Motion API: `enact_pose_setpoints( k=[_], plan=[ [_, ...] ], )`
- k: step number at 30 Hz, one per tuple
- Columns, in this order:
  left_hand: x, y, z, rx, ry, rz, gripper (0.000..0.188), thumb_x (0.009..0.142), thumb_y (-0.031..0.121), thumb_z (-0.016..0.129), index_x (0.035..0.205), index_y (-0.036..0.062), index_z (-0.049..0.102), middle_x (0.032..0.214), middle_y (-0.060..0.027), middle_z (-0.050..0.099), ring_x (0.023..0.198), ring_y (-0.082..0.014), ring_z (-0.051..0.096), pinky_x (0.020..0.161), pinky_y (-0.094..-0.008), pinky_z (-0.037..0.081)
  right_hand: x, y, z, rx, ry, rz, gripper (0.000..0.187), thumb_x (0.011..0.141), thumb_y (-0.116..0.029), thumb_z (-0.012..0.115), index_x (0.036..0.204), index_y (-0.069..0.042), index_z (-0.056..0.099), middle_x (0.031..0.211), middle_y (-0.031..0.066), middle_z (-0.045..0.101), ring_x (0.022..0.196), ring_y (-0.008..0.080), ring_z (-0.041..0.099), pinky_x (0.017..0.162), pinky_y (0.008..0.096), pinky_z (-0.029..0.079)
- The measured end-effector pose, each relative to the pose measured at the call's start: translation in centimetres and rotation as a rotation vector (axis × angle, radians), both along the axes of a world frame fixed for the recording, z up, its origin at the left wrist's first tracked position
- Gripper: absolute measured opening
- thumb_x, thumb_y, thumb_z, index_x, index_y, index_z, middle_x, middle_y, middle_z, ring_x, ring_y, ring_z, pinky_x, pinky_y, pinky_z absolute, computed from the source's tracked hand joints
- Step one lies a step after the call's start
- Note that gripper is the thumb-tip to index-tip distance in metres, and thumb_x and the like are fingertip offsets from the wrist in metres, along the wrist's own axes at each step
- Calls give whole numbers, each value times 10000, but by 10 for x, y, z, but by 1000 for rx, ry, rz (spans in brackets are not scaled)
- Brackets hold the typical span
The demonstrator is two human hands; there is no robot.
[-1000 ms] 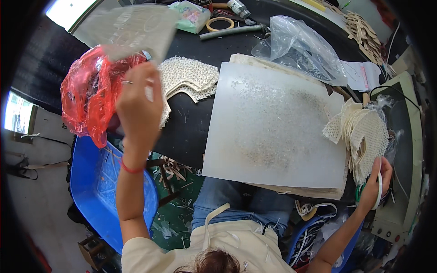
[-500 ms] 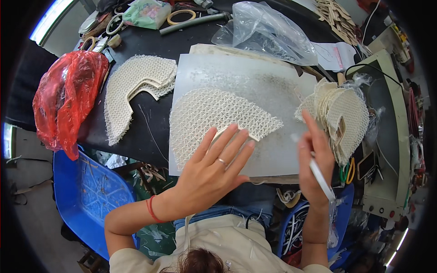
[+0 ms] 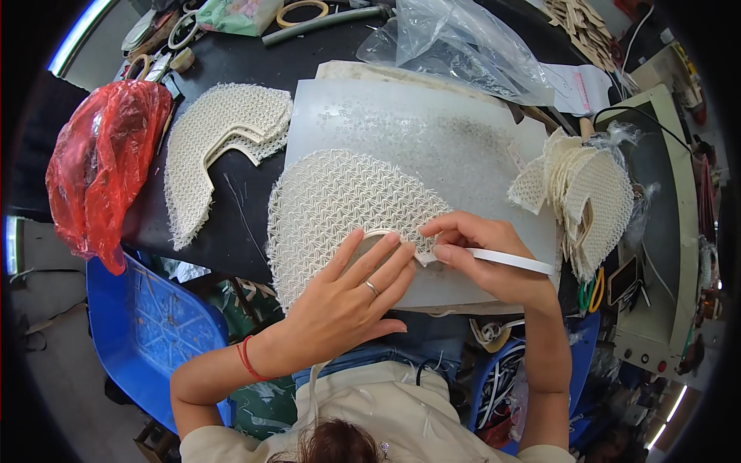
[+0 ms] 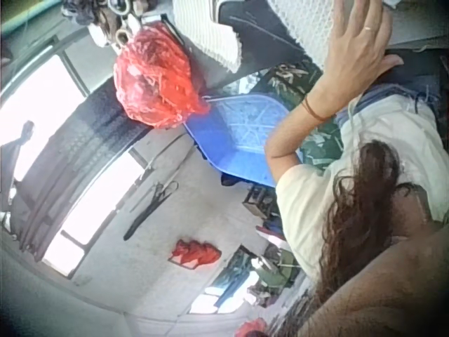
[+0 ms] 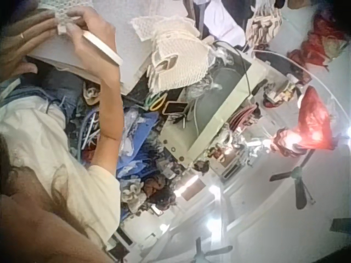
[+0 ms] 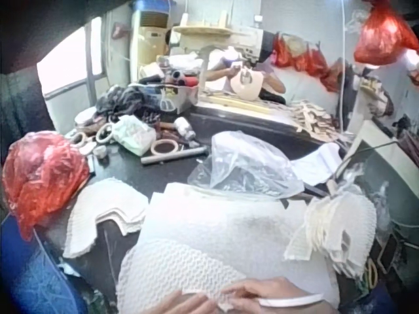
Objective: The person sits on the floor and applies white adhesive tape to the curved edges of white mesh fabric pieces. They place a mesh piece on a translucent cutting board, smooth the tape along the perimeter, and then move the finished piece to a stack on the left. The process is repeated for multiple identical mesh pieces.
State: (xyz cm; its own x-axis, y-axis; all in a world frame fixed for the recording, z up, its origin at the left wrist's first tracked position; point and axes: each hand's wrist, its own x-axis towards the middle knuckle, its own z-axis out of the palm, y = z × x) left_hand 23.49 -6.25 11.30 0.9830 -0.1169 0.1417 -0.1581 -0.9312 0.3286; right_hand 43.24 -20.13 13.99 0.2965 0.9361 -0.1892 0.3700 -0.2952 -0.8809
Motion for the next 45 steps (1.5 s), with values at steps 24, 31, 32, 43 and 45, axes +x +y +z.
enact_pose_setpoints(
  k=[24, 31, 32, 43, 45],
  plan=[
    [13, -16, 1, 139, -44, 95, 710, 712, 372, 759, 1318, 85, 526, 1300, -88, 487, 1266, -282, 462, 1086, -547, 358, 12, -16, 3, -35, -739, -114, 123, 759, -168, 731, 775, -85, 642, 728, 31, 588, 779, 225, 578, 852, 388, 391],
    [11, -15, 1, 92, -11, 93, 721, 701, 379, 756, 1331, 104, 537, 1349, -99, 483, 1285, -314, 450, 1125, -561, 309, -1, -18, -11, 113, -1092, -143, 93, 728, -116, 700, 761, -99, 615, 740, 26, 583, 807, 223, 572, 898, 423, 371],
    [11, -15, 0, 90, -11, 94, 723, 700, 378, 757, 1332, 104, 537, 1351, -99, 480, 1286, -314, 449, 1127, -561, 305, -3, -18, -11, 102, -1117, -147, 91, 725, -111, 697, 760, -97, 614, 739, 28, 584, 809, 223, 573, 901, 422, 371],
    [10, -1, -2, -92, -15, 17, 744, 807, 489, 670, 1401, 88, 472, 1414, -120, 440, 1368, -311, 371, 1166, -535, 237, -12, -64, 15, 206, -1029, -697, 90, 834, -57, 700, 881, -13, 638, 761, 92, 606, 690, 246, 563, 724, 360, 438],
    [26, 6, -5, -158, -62, -16, 743, 845, 517, 634, 1415, 73, 458, 1450, -136, 416, 1389, -324, 349, 1176, -526, 214, -27, -60, 23, 217, -867, -618, 127, 839, -95, 711, 914, -12, 651, 768, 90, 609, 683, 242, 554, 722, 359, 435]
  ],
)
